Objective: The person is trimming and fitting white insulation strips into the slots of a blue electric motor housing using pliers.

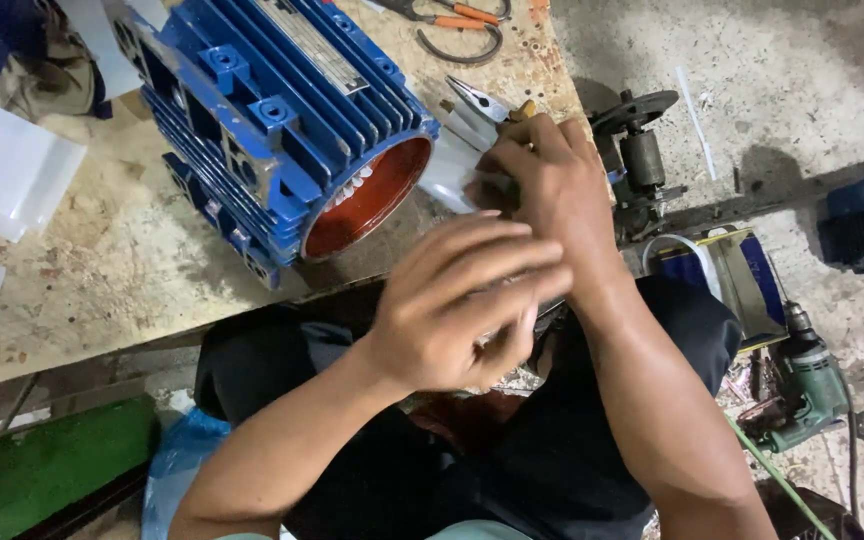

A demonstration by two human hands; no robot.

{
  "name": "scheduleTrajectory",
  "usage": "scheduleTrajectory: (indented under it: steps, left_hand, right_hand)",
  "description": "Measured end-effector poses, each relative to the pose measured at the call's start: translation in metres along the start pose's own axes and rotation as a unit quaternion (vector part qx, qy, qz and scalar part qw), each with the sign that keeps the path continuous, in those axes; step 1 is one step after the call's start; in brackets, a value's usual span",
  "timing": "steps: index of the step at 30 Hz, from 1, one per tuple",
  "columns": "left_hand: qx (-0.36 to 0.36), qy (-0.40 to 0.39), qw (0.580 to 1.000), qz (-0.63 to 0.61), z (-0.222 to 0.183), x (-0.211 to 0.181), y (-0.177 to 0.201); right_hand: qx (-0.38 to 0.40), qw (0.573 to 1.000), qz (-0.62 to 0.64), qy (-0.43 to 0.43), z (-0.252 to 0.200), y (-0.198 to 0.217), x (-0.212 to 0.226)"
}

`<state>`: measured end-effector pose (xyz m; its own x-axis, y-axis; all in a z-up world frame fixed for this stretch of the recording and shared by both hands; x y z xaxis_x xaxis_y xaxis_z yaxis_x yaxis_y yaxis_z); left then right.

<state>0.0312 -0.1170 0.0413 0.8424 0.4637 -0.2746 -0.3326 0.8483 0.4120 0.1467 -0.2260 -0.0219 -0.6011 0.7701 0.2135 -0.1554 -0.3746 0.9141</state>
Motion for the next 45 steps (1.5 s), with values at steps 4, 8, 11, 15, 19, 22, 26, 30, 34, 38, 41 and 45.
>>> scheduleTrajectory:
  steps: [4,8,11,15,19,22,26,30,34,38,41,45]
  left_hand:
    - [-0.017,0.246,0.958,-0.15,-0.026,0.035,-0.033]
    - [-0.1,0.443,0.855,-0.25,-0.053,0.056,-0.047]
    - [-0.12,0.456,0.838,-0.274,-0.043,0.055,-0.038]
    - [-0.159,0.45,0.829,-0.292,-0.055,0.064,-0.043]
    - [-0.184,0.433,0.833,-0.291,-0.049,0.069,-0.03]
    - [-0.149,0.432,0.826,-0.329,-0.048,0.072,-0.027]
    - [-0.053,0.46,0.83,-0.311,-0.043,0.073,-0.029]
    - [-0.023,0.463,0.838,-0.289,-0.048,0.079,-0.036]
    - [-0.032,0.443,0.851,-0.279,-0.044,0.075,-0.026]
    - [-0.027,0.44,0.843,-0.307,-0.043,0.075,-0.023]
    - [-0.021,0.459,0.833,-0.309,-0.045,0.078,-0.023]
    - [0.004,0.431,0.866,-0.253,-0.037,0.078,-0.021]
  right_hand:
    - [-0.08,0.987,0.137,-0.039,-0.006,-0.003,-0.016]
    - [-0.145,0.952,0.247,-0.105,-0.009,0.033,-0.015]
    - [-0.095,0.897,0.412,-0.132,-0.015,0.039,-0.01]
    - [-0.044,0.875,0.47,-0.107,-0.017,0.036,0.005]
    - [0.013,0.926,0.376,-0.027,-0.013,0.031,0.01]
    - [-0.036,0.969,0.242,0.035,-0.005,0.032,0.002]
    - [-0.027,0.995,0.073,-0.061,-0.006,0.003,-0.034]
    - [-0.008,0.993,0.017,-0.119,-0.001,-0.006,-0.038]
    - [-0.075,0.992,0.089,-0.056,0.0,0.004,-0.024]
    - [-0.126,0.951,0.271,-0.082,-0.011,0.044,-0.01]
    - [-0.005,0.868,0.474,-0.15,-0.023,0.04,-0.007]
    - [0.04,0.781,0.599,-0.169,-0.032,0.017,-0.009]
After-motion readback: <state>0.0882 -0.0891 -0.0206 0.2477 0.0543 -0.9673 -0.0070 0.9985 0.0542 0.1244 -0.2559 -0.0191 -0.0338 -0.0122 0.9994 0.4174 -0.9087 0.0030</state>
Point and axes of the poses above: each hand's wrist, its own z-axis towards the middle knuckle, its own y-axis out of the back of the hand, x = y × z, the point moved 6 cm from there along z, towards the middle knuckle
